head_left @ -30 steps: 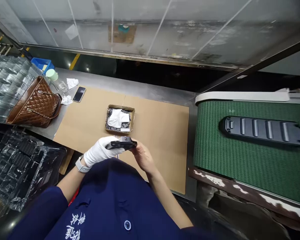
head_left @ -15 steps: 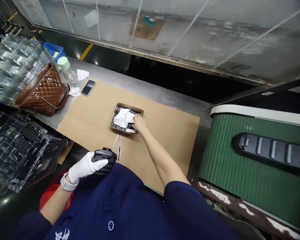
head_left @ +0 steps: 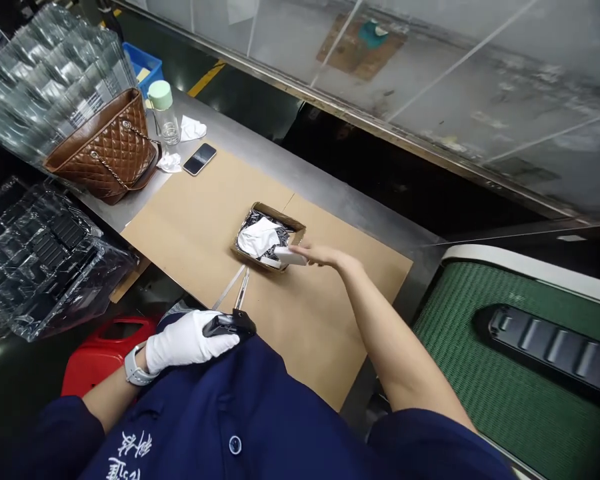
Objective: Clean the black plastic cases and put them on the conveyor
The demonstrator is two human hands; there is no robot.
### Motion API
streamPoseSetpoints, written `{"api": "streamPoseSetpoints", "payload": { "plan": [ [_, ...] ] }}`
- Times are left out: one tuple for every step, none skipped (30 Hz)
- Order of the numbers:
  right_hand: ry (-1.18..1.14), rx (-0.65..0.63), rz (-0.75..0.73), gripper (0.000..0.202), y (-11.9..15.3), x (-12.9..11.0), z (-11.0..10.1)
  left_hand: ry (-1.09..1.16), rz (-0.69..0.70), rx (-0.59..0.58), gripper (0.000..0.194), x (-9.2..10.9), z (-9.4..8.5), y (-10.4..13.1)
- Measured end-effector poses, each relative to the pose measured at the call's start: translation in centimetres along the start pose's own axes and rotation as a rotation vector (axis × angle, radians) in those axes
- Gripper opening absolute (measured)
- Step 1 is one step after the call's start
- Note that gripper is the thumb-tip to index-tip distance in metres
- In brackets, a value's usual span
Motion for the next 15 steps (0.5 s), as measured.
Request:
{"api": "streamPoseSetpoints", "payload": {
  "plan": [
    [-0.058,-0.006,-0.003,0.057,1.5,0.2,0.2,-0.027,-0.002,-0.020,0.037,0.3,0.1,-0.1],
    [-0.130,-0.015,-0.014,0.063,3.1,0.2,0.5,-0.050,-0.006,-0.036,0.037,0.5,0.2,-0.2],
    [-0.225,-0.030,-0.041,0.067,4.7,-0.1,0.9,-0.073,-0.006,-0.045,0.037,0.8,0.3,-0.3],
    [-0.334,-0.045,-0.086,0.068,6.3,-0.7,1.3,-0.096,0.001,-0.049,0.037,1.0,0.3,-0.3],
    [-0.431,-0.060,-0.149,0.067,8.1,-1.6,1.6,-0.118,0.011,-0.048,0.036,1.3,0.3,-0.3],
    [-0.492,-0.075,-0.224,0.063,9.9,-2.8,1.8,-0.138,0.017,-0.043,0.036,1.5,0.2,-0.3],
    [-0.504,-0.076,-0.303,0.060,11.9,-4.1,2.0,-0.161,0.015,-0.037,0.035,1.6,0.2,-0.2],
    [-0.462,-0.055,-0.379,0.058,13.8,-5.4,2.1,-0.191,0.007,-0.033,0.034,1.7,0.3,-0.1],
    [-0.375,-0.018,-0.447,0.057,15.8,-6.6,2.2,-0.226,-0.002,-0.029,0.034,1.8,0.3,0.0],
    [-0.292,0.025,-0.515,0.060,17.6,-7.9,2.5,-0.259,-0.006,-0.027,0.033,1.9,0.5,0.1],
    [-0.244,0.060,-0.589,0.066,19.3,-9.3,3.0,-0.287,-0.001,-0.031,0.031,2.1,0.7,0.3],
    [-0.243,0.089,-0.668,0.073,20.7,-10.6,3.7,-0.307,0.011,-0.040,0.030,2.3,0.9,0.4],
    [-0.284,0.107,-0.748,0.078,21.9,-11.8,4.5,-0.320,0.027,-0.052,0.028,2.6,1.2,0.5],
    [-0.352,0.121,-0.818,0.080,22.7,-12.8,5.5,-0.321,0.041,-0.060,0.026,2.8,1.5,0.5],
    [-0.427,0.147,-0.871,0.078,23.2,-13.6,6.4,-0.314,0.051,-0.064,0.025,2.9,1.7,0.6]
  ]
}}
Point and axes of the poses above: each hand's wrist, its own y-axis away from the middle knuckle, its own z-axis out of the palm, x = y × z, the point moved 9 cm from there along -y, towards the middle knuckle, and after that the axes turned 5 degrees about -y, right-handed, at the moved point
